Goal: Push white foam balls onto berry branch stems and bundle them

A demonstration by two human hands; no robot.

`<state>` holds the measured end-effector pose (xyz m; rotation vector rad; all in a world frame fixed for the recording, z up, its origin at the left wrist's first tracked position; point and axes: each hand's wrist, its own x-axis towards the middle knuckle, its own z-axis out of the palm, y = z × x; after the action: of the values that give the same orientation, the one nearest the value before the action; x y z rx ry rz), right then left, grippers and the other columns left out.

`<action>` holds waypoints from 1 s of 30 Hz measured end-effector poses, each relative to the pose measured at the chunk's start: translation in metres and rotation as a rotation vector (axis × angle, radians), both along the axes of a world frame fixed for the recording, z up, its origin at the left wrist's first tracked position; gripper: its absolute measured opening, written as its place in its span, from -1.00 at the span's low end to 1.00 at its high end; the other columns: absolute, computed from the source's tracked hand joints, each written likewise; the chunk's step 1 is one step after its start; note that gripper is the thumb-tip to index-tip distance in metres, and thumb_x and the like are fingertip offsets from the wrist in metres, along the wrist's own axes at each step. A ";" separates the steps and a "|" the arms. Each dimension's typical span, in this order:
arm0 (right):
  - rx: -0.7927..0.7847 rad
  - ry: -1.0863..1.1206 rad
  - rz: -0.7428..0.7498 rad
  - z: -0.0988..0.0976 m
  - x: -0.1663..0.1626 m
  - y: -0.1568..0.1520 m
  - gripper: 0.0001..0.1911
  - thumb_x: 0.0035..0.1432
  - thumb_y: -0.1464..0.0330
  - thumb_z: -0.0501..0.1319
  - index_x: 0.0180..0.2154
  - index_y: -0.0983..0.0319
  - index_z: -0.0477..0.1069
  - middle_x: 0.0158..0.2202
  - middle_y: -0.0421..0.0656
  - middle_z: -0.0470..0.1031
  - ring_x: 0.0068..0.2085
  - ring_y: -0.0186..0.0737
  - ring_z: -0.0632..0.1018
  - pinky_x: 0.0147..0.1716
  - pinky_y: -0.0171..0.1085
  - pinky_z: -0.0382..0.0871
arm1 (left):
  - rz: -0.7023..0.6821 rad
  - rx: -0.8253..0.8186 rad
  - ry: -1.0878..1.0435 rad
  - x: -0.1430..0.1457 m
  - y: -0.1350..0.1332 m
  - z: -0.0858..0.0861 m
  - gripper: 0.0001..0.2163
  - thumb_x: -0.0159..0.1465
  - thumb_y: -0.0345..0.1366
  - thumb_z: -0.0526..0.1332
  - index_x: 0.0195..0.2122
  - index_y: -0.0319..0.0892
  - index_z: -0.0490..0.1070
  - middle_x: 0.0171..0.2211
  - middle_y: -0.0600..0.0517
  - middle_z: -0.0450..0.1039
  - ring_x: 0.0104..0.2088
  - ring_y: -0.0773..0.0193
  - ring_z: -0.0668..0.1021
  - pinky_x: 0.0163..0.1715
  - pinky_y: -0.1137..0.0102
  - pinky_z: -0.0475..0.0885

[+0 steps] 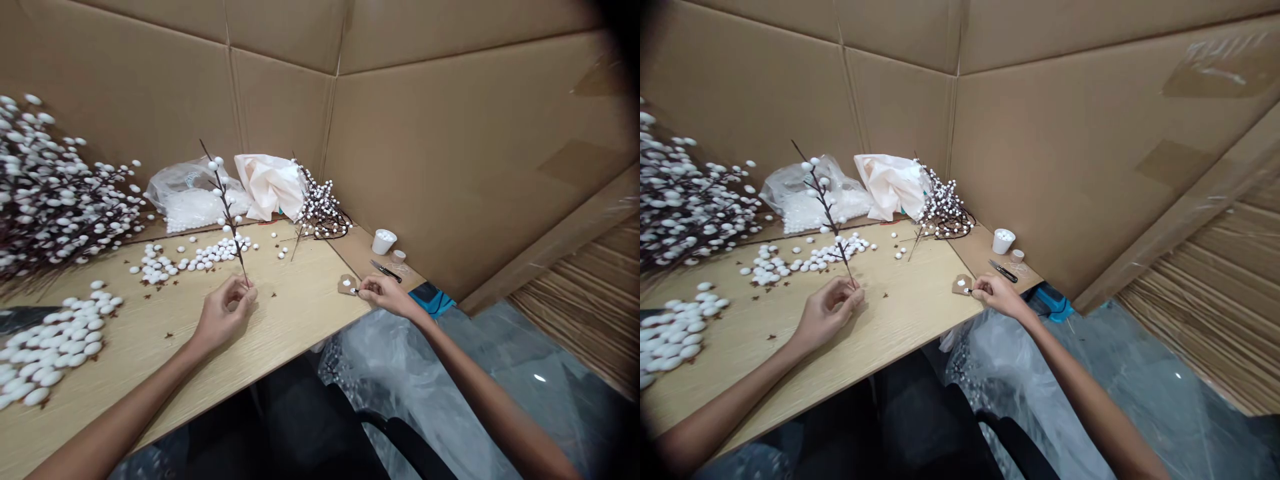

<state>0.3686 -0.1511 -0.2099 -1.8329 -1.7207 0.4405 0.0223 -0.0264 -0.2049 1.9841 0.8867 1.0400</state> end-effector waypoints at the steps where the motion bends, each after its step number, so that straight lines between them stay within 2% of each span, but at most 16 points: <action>1: 0.000 0.004 -0.002 0.000 0.000 0.000 -0.84 0.06 0.31 0.17 -0.42 0.26 0.45 -0.51 -0.21 0.37 -0.50 -0.33 0.30 -0.49 -0.34 0.09 | -0.001 0.002 0.005 0.000 0.000 0.001 -0.84 0.21 -0.21 0.19 -0.33 -0.19 0.32 -0.46 0.09 0.35 -0.45 0.35 0.47 -0.36 0.44 0.37; 13: 0.035 0.105 0.005 0.000 0.004 0.003 -0.81 0.10 0.29 0.12 -0.42 0.26 0.42 -0.50 -0.20 0.39 -0.44 -0.29 0.32 -0.45 -0.32 0.09 | 0.010 0.021 0.021 0.001 -0.003 0.003 -0.83 0.20 -0.18 0.19 -0.36 -0.19 0.32 -0.50 0.09 0.36 -0.47 0.35 0.46 -0.42 0.46 0.36; 20: 0.049 0.316 0.025 0.012 -0.004 0.006 -0.71 0.15 0.17 0.09 -0.36 0.27 0.34 -0.47 -0.17 0.43 -0.46 -0.30 0.42 -0.47 -0.32 0.30 | 0.019 0.044 0.015 0.001 -0.006 0.007 -0.82 0.19 -0.19 0.19 -0.44 -0.20 0.32 -0.48 0.05 0.37 -0.42 0.32 0.47 -0.40 0.45 0.37; 25: 0.110 0.525 0.004 0.037 -0.036 0.015 -0.67 0.05 0.11 0.21 -0.37 0.27 0.37 -0.50 -0.17 0.44 -0.48 -0.30 0.44 -0.46 -0.29 0.34 | 0.011 0.007 -0.001 0.001 -0.007 0.006 -0.83 0.19 -0.20 0.19 -0.41 -0.20 0.33 -0.48 0.06 0.38 -0.44 0.32 0.47 -0.41 0.45 0.35; 30: 0.285 0.667 0.014 0.060 -0.098 0.037 -0.75 0.02 0.19 0.27 -0.36 0.24 0.42 -0.47 -0.16 0.46 -0.47 -0.29 0.45 -0.43 -0.27 0.34 | -0.037 -0.023 -0.029 0.000 -0.009 0.003 -0.82 0.23 -0.19 0.17 -0.41 -0.20 0.32 -0.44 0.05 0.38 -0.40 0.32 0.46 -0.38 0.46 0.34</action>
<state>0.2706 -0.1142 -0.1498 -1.2728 -1.2551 0.6805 0.0224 -0.0357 -0.2019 1.9542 0.8397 1.0308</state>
